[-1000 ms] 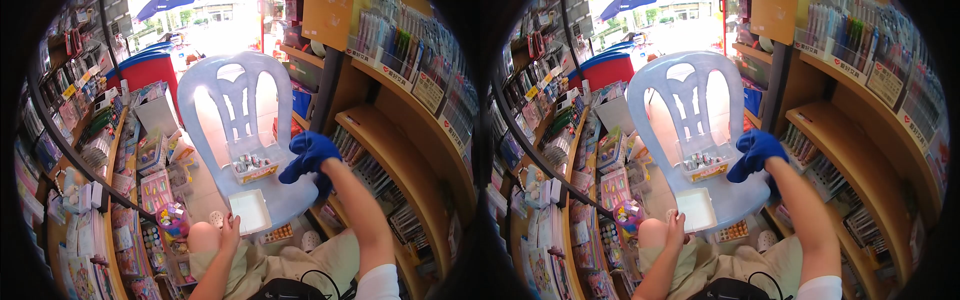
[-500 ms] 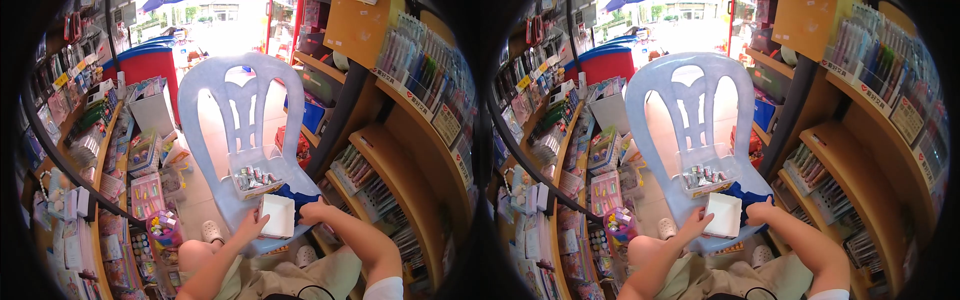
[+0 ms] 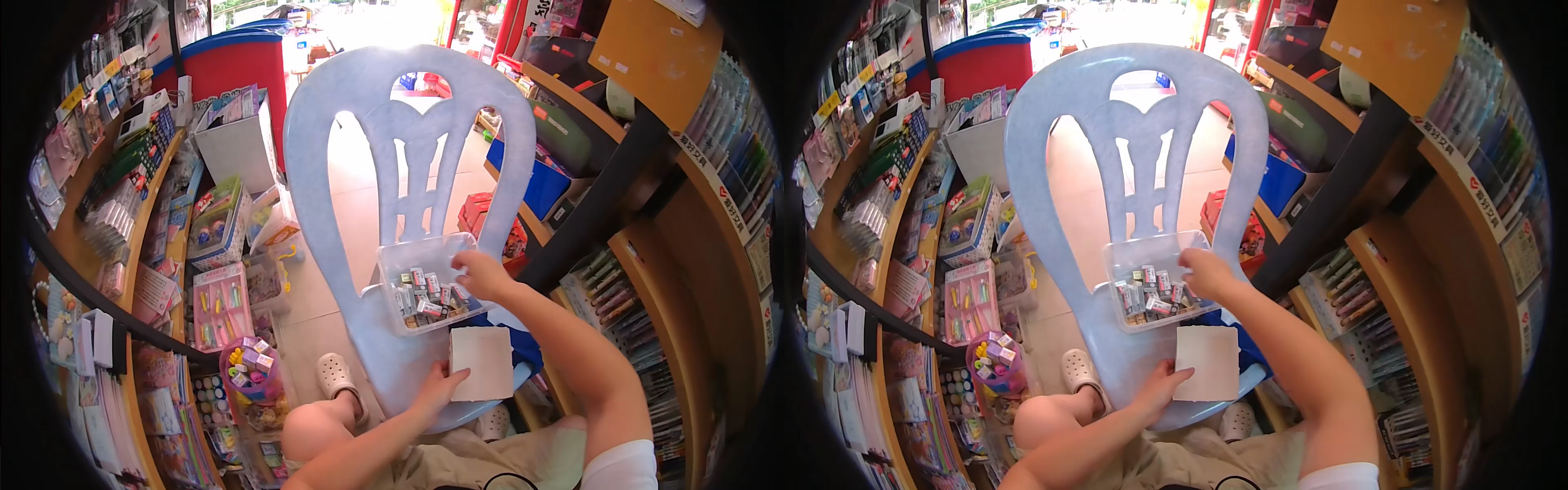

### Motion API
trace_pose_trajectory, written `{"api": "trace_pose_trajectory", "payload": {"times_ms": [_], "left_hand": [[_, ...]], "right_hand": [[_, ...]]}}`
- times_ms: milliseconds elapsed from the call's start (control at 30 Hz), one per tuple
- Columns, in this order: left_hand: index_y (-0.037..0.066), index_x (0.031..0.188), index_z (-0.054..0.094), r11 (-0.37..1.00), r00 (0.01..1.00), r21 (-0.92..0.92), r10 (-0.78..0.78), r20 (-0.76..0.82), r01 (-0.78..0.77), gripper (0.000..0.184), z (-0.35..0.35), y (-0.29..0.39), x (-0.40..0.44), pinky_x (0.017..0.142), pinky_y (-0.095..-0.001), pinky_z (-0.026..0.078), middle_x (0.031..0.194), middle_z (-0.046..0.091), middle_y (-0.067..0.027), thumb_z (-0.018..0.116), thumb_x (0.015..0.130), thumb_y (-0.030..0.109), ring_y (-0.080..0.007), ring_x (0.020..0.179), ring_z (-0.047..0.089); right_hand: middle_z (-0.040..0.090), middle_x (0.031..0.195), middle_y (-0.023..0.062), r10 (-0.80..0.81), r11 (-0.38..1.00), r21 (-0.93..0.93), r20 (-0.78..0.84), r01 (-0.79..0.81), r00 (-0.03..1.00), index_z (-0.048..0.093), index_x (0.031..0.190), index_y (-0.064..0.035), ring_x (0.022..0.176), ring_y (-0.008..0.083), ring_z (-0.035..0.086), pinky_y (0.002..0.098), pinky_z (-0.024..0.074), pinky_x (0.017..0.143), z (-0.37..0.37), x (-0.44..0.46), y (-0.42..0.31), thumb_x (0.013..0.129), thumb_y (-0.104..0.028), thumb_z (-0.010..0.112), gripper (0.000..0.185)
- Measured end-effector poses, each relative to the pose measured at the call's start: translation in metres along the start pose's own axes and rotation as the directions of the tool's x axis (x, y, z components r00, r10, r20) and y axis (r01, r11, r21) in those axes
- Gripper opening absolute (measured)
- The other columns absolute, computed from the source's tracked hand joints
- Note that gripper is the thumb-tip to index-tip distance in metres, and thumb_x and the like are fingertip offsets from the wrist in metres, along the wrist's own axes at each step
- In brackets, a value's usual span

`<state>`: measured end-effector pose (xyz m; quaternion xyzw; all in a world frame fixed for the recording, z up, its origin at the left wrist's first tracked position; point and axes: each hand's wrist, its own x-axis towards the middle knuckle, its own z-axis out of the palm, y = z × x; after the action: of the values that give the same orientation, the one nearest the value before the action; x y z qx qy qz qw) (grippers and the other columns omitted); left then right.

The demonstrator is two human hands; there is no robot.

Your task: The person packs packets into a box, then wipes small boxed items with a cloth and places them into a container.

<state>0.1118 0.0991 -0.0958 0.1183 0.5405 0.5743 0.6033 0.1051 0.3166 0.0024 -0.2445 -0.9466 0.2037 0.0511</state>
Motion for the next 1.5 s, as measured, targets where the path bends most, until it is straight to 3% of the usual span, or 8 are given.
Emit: {"api": "trace_pose_trajectory", "payload": {"times_ms": [133, 433, 633, 833, 1100, 1233, 1367, 1500], "left_hand": [[-0.005, 0.120, 0.039, 0.999, 0.998, -0.021, 0.041, -0.042, -0.042, 0.055, -0.001, 0.001, -0.001, 0.089, -0.0304, 0.043, 0.111, 0.056, -0.0151, 0.066, 0.081, 0.024, -0.0204, 0.100, 0.055], [-0.003, 0.119, 0.040, 0.971, 1.000, -0.237, 0.030, 0.009, -0.027, 0.051, -0.005, 0.010, -0.006, 0.081, -0.0296, 0.046, 0.105, 0.056, -0.0120, 0.063, 0.083, 0.024, -0.0187, 0.096, 0.056], [-0.004, 0.118, 0.041, 0.914, 0.995, -0.397, 0.097, 0.017, -0.082, 0.052, -0.002, 0.007, 0.001, 0.081, -0.0291, 0.045, 0.107, 0.056, -0.0124, 0.065, 0.079, 0.021, -0.0178, 0.096, 0.055], [-0.003, 0.121, 0.038, 0.916, 0.989, -0.393, 0.123, 0.084, -0.080, 0.054, 0.003, 0.002, 0.003, 0.083, -0.0297, 0.045, 0.107, 0.055, -0.0114, 0.064, 0.080, 0.020, -0.0179, 0.097, 0.055], [0.005, 0.125, 0.037, 0.901, 0.980, -0.433, 0.075, 0.185, 0.013, 0.047, 0.013, 0.002, -0.003, 0.086, -0.0348, 0.047, 0.116, 0.050, -0.0076, 0.058, 0.084, 0.016, -0.0182, 0.103, 0.053], [0.011, 0.130, 0.035, 0.853, 0.968, -0.522, 0.135, 0.213, -0.004, 0.049, 0.012, 0.001, -0.002, 0.088, -0.0357, 0.047, 0.118, 0.049, -0.0040, 0.053, 0.085, 0.018, -0.0191, 0.108, 0.053], [0.011, 0.131, 0.034, 0.868, 0.965, -0.497, 0.119, 0.233, 0.013, 0.049, 0.004, 0.002, -0.001, 0.089, -0.0370, 0.047, 0.119, 0.049, -0.0040, 0.052, 0.085, 0.018, -0.0199, 0.110, 0.053], [0.007, 0.130, 0.034, 0.853, 0.965, -0.520, 0.095, 0.244, 0.048, 0.052, -0.001, 0.008, -0.006, 0.086, -0.0357, 0.049, 0.118, 0.050, -0.0065, 0.057, 0.085, 0.017, -0.0189, 0.106, 0.055]], "right_hand": [[0.055, 0.113, 0.0147, -0.149, 0.986, -0.061, 0.090, 0.155, 0.985, 0.057, 0.107, -0.0066, 0.110, 0.0333, 0.049, 0.0415, 0.0430, 0.092, 0.041, 0.035, -0.019, 0.069, -0.011, 0.069, 0.040], [0.049, 0.111, 0.0158, 0.003, 0.980, -0.195, 0.157, 0.029, 0.988, 0.054, 0.112, -0.0014, 0.108, 0.0334, 0.047, 0.0397, 0.0425, 0.093, 0.053, 0.037, -0.026, 0.056, -0.035, 0.079, 0.070], [0.047, 0.111, 0.0157, -0.075, 0.982, 0.169, -0.084, 0.089, 0.994, 0.051, 0.117, -0.0002, 0.106, 0.0302, 0.049, 0.0364, 0.0423, 0.092, 0.014, -0.003, -0.026, 0.059, -0.025, 0.082, 0.070], [0.049, 0.111, 0.0145, -0.186, 0.977, 0.090, -0.059, 0.191, 0.981, 0.047, 0.118, -0.0036, 0.104, 0.0311, 0.050, 0.0382, 0.0436, 0.088, -0.030, -0.107, -0.037, 0.061, -0.016, 0.081, 0.067], [0.048, 0.114, 0.0192, -0.154, 0.988, 0.027, 0.082, 0.152, 0.985, 0.045, 0.111, -0.0024, 0.100, 0.0386, 0.054, 0.0394, 0.0471, 0.081, 0.015, -0.141, -0.029, 0.065, -0.007, 0.074, 0.054], [0.047, 0.115, 0.0203, -0.085, 0.996, 0.031, -0.055, 0.087, 0.995, 0.043, 0.107, -0.0002, 0.096, 0.0389, 0.056, 0.0399, 0.0485, 0.078, 0.048, -0.136, -0.028, 0.068, -0.006, 0.071, 0.048], [0.048, 0.113, 0.0184, -0.039, 0.981, 0.183, -0.109, 0.058, 0.993, 0.047, 0.101, -0.0015, 0.094, 0.0342, 0.057, 0.0375, 0.0502, 0.074, 0.044, -0.135, -0.034, 0.071, -0.003, 0.067, 0.036], [0.055, 0.098, 0.0137, -0.166, 0.976, 0.135, -0.061, 0.173, 0.984, 0.054, 0.092, -0.0030, 0.081, 0.0276, 0.061, 0.0345, 0.0507, 0.068, 0.020, -0.127, -0.039, 0.075, 0.000, 0.064, 0.020]]}}
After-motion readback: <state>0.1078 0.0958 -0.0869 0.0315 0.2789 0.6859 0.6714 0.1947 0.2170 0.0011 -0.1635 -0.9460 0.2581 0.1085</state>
